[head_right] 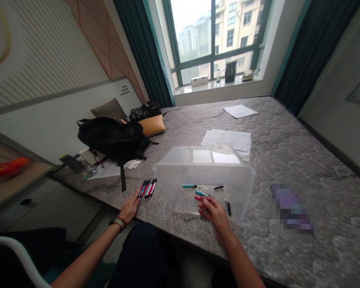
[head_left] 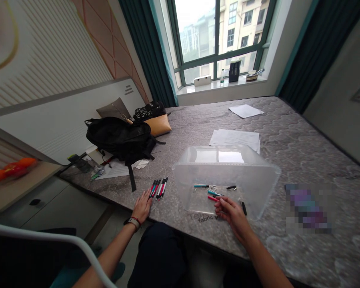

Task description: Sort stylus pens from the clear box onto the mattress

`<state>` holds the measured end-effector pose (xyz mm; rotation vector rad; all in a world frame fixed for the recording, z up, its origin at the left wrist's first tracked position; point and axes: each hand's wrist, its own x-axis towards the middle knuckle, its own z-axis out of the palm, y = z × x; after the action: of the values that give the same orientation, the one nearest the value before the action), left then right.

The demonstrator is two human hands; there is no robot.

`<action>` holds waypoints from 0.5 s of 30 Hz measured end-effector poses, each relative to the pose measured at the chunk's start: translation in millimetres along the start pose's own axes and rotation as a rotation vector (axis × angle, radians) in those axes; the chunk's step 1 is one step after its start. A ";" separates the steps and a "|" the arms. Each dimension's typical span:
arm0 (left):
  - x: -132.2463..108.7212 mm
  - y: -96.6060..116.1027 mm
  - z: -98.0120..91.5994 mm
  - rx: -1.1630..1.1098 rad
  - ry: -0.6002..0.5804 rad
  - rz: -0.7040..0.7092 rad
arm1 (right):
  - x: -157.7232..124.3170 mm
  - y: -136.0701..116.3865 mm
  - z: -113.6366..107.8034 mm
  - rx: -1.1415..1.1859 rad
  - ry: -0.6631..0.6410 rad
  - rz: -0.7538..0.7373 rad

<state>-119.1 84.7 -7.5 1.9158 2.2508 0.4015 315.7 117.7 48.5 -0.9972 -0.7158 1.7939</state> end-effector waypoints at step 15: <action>15.5 -9.3 -8.0 -0.360 0.174 -0.200 | -3.1 0.6 -2.9 0.004 -0.007 -0.005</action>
<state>-132.8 97.8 -2.0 1.5146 2.2531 0.9028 318.7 114.8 47.5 -0.9868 -0.7183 1.7945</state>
